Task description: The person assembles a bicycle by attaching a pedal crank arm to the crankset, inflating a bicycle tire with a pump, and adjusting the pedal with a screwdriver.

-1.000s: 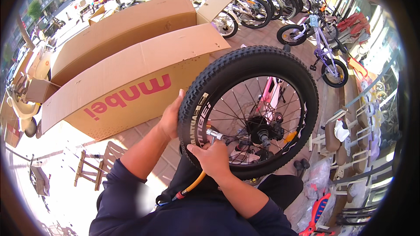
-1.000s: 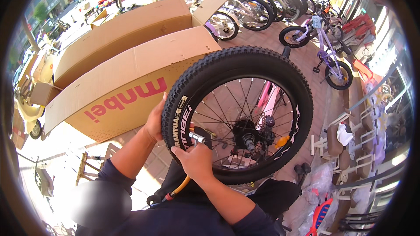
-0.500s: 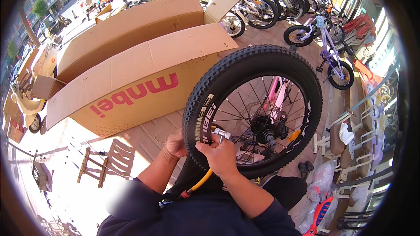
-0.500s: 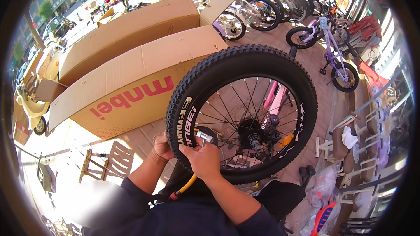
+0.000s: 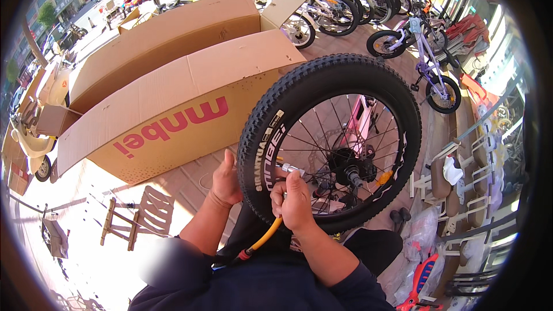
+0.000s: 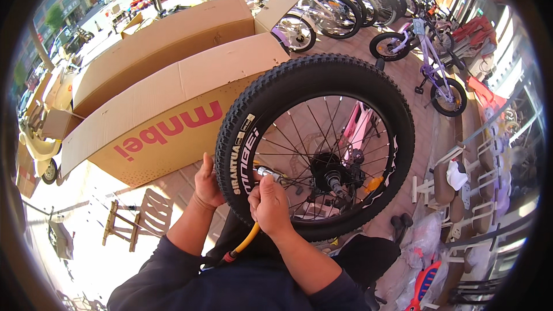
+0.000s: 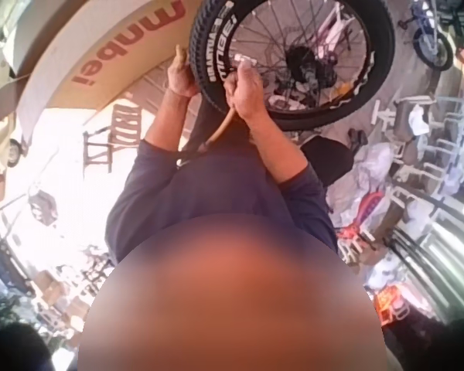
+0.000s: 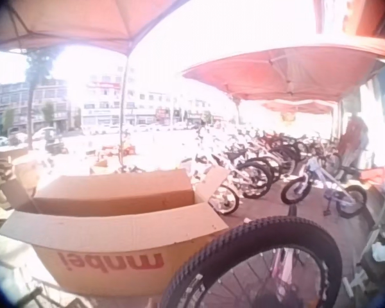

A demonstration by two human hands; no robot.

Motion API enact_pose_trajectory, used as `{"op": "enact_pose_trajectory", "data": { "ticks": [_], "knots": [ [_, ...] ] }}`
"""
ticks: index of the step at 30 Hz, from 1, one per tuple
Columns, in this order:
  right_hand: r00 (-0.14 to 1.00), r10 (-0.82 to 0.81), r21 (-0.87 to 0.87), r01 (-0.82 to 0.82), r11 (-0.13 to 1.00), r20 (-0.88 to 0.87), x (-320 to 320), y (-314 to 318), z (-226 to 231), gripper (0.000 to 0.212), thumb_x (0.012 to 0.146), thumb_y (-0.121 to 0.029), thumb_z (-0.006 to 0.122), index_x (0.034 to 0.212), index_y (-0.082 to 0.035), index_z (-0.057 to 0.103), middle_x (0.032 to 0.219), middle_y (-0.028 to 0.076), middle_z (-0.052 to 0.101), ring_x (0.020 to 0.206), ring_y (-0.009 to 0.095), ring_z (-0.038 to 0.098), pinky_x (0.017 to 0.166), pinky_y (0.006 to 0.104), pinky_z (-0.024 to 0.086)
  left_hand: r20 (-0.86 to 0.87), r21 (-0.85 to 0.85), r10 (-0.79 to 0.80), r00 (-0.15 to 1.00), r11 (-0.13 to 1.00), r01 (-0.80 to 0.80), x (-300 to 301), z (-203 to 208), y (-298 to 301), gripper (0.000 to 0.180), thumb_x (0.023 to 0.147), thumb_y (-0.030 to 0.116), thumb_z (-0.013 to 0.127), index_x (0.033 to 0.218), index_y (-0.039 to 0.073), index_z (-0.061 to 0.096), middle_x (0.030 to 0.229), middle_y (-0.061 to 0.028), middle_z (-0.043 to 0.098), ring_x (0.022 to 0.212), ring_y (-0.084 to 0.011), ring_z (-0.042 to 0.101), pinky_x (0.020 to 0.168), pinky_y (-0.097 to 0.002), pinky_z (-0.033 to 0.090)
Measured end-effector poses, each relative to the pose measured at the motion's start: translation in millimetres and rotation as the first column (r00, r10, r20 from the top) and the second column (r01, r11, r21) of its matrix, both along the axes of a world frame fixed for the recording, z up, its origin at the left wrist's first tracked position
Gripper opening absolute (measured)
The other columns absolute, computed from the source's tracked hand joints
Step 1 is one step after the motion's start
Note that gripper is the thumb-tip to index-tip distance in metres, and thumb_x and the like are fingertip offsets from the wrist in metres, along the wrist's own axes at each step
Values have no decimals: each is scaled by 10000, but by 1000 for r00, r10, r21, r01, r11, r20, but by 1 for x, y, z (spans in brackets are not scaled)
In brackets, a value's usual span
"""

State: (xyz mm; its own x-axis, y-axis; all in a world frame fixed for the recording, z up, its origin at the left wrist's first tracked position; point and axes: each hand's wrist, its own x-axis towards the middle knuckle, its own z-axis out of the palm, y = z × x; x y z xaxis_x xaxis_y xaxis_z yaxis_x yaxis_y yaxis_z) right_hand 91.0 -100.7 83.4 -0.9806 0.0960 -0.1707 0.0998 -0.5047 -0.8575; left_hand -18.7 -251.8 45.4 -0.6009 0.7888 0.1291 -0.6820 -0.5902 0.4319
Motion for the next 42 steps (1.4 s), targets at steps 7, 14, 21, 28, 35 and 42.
{"op": "enact_pose_trajectory", "data": {
  "ticks": [7,14,21,28,35,42],
  "knots": [
    [988,-153,33,152,988,27,2,-9,8,554,1012,-635,367,814,-119,413,607,13,430,429,118,417,399,273,363,-70,-197,192,979,959,-202,-2,0,13,875,960,724,348,1416,-13,473,1254,-243,636,1108,-371,661,947,-467,560],
    [971,34,-326,46,944,236,-1,3,29,539,981,-678,378,806,-170,409,569,-6,356,398,115,324,376,276,293,-157,-103,155,975,980,-172,2,-3,14,896,939,731,414,1426,-20,438,1296,-234,605,1106,-333,656,953,-440,550],
    [948,161,-458,-17,889,275,-8,7,43,561,965,-713,353,795,-182,414,566,-27,316,392,94,284,371,265,270,-211,-141,166,963,970,-199,1,0,16,894,948,720,404,1464,-11,414,1370,-266,554,1171,-346,628,1013,-440,511],
    [918,303,-497,-144,856,256,-10,15,45,591,948,-743,328,767,-188,417,556,-50,273,385,75,260,359,257,258,-183,-105,173,968,975,-194,-2,-23,8,830,979,688,374,1477,27,424,1379,-208,576,1199,-327,618,1041,-450,496],
    [863,404,-494,-219,841,304,-12,25,48,606,924,-766,349,747,-190,411,541,-51,272,372,70,252,351,251,257,-147,-171,195,970,961,-219,3,-14,10,843,943,701,465,1392,-12,507,1320,-181,624,1153,-290,642,1004,-428,517],
    [810,435,-444,-246,862,394,-12,23,58,605,925,-741,414,698,-182,370,539,-43,305,377,79,281,359,259,258,-164,-157,205,965,960,-231,6,-16,11,838,941,691,486,1397,-13,496,1312,-179,625,1151,-292,641,1002,-429,518]
  ]
}}
